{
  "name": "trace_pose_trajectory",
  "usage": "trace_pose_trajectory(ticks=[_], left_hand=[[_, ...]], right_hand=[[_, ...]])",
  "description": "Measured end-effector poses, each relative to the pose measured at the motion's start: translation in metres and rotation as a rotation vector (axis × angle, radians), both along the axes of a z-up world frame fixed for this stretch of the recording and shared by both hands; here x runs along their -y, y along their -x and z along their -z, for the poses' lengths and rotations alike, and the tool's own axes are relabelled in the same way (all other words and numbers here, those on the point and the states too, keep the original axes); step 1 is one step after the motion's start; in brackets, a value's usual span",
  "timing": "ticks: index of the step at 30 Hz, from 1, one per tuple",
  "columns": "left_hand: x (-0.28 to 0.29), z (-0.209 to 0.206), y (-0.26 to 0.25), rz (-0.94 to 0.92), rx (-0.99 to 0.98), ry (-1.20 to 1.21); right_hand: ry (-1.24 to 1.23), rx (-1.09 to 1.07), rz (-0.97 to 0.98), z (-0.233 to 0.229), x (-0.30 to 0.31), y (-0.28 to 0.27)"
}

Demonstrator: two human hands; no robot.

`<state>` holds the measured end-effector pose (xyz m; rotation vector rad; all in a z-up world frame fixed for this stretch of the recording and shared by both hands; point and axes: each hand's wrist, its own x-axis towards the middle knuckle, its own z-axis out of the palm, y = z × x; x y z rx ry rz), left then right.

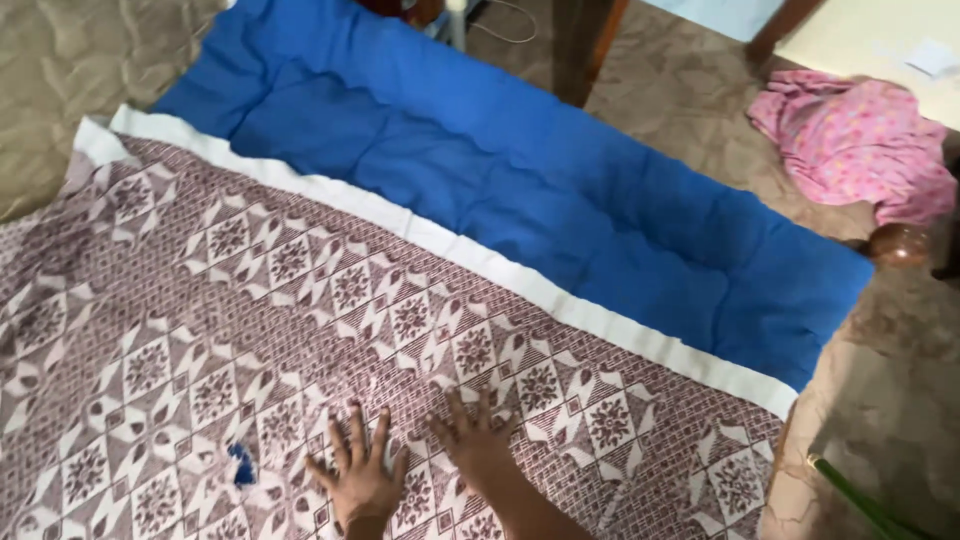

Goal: Spreading and smoothing a patterned sheet over a blue mattress topper on a bed.

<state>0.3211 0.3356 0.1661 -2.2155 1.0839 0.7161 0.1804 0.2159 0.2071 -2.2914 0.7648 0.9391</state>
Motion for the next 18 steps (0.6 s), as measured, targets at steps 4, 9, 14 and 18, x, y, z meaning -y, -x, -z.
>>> trace_pose_trajectory(ticks=[4, 9, 14, 18], left_hand=[[-0.002, -0.005, 0.0, -0.008, -0.017, 0.03], [-0.011, 0.003, 0.004, -0.025, 0.003, 0.135], [-0.022, 0.036, 0.004, 0.024, 0.069, 0.238], [-0.035, 0.087, -0.007, 0.029, 0.139, 0.525]], right_hand=[[0.129, 0.02, -0.07, 0.028, -0.005, 0.001], [0.161, 0.031, -0.053, 0.025, -0.011, 0.011], [0.393, 0.208, -0.094, 0.056, -0.042, 0.066], [0.312, -0.023, -0.108, -0.014, -0.045, 0.104]])
